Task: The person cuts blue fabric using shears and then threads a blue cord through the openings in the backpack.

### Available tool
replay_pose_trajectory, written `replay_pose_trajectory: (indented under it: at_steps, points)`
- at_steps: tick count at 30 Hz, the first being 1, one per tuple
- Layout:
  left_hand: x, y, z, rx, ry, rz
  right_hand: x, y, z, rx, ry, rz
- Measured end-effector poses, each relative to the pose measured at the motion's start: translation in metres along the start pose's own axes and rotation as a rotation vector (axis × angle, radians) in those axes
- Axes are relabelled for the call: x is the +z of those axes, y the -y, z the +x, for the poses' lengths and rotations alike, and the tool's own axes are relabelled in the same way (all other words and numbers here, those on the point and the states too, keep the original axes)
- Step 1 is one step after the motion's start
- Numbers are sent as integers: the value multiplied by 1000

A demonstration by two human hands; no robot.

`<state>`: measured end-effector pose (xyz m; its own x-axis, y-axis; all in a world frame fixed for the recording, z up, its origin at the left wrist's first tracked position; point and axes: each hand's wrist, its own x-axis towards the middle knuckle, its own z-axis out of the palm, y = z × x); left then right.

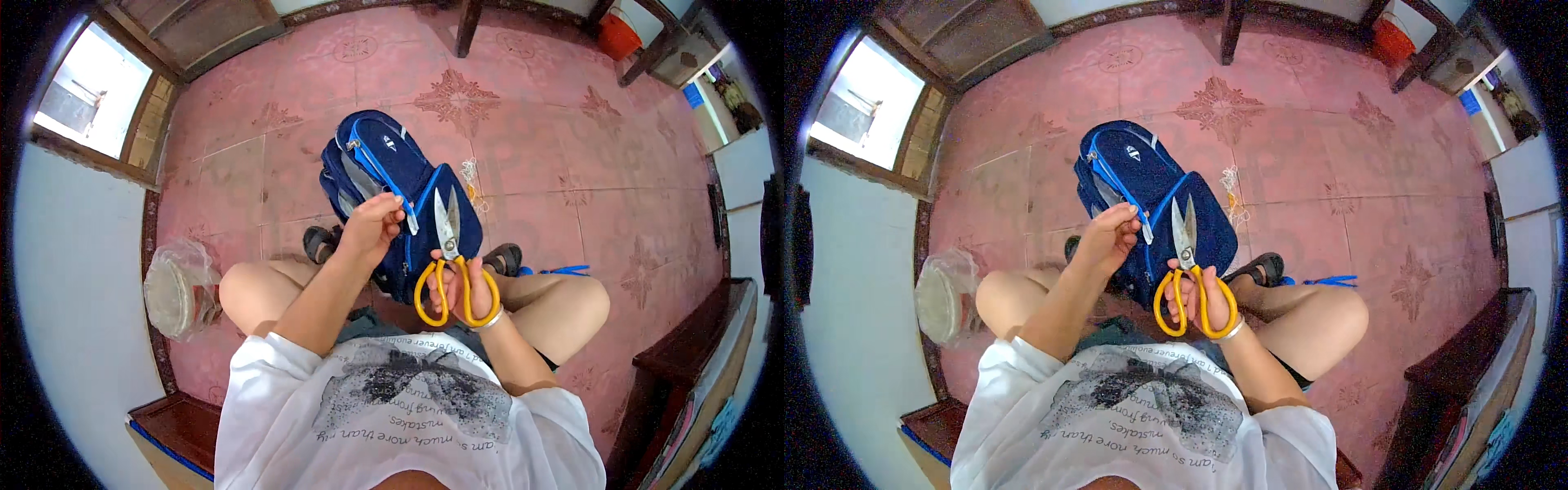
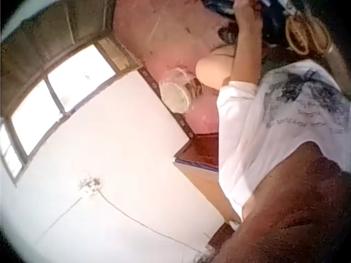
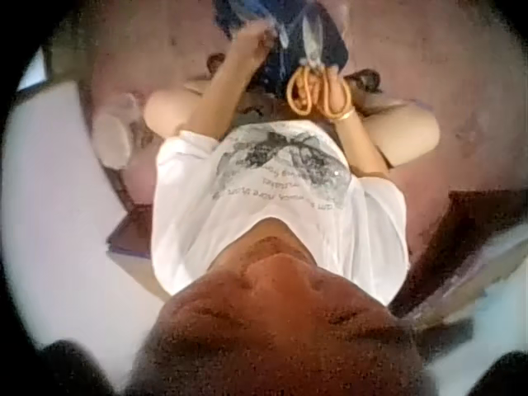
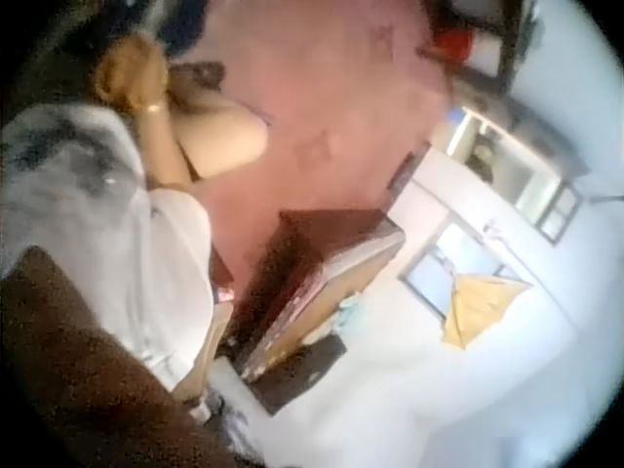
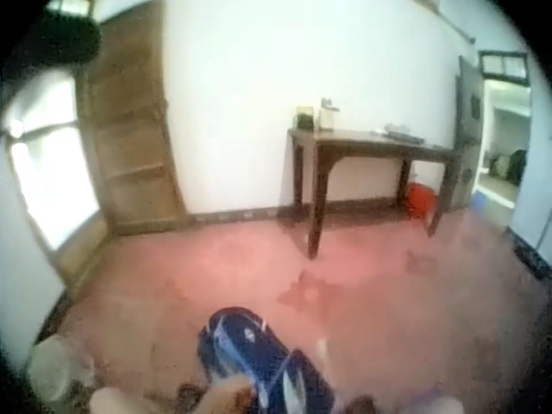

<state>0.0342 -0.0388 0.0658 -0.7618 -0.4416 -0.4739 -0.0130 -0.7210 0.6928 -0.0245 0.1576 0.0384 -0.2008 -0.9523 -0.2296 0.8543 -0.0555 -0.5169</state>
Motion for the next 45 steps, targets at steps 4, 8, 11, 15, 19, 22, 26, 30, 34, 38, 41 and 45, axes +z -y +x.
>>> replay_pose_trajectory:
  at_steps: [4, 8, 11, 15, 19, 22, 26, 30, 34, 38, 41, 45]
  points:
    - [-4, 26, 6, -12, -31, -216, 3, -1, -12, -26, 38, -5]
    - [-18, 61, 22, -71, -113, -190, -6, -16, -13, 70, 26, -30]
    - [-29, 77, 27, -133, -149, -73, -17, -32, -14, 191, -45, 60]
    - [-46, 85, 30, -131, -192, 10, -18, -38, -14, 261, -162, 146]
    - [-49, 87, 29, -148, -157, 52, -19, -37, -10, 301, -158, 187]
    - [-48, 86, 28, -155, -142, 58, -17, -38, -7, 318, -151, 200]
    - [-51, 91, 29, -130, -90, 41, -14, -38, -6, 332, -173, 223]
    - [-51, 94, 30, -104, -81, 61, -10, -36, -6, 335, -137, 239]
    - [-48, 95, 29, -89, -96, 97, -8, -34, -6, 361, -145, 271]
    - [-47, 97, 28, -73, -126, 140, -9, -38, -5, 327, -130, 274]
    - [-47, 99, 29, -49, -120, 151, -7, -40, -4, 311, -134, 296]
    - [-54, 105, 32, 7, -80, 149, -9, -39, -4, 344, -123, 384]
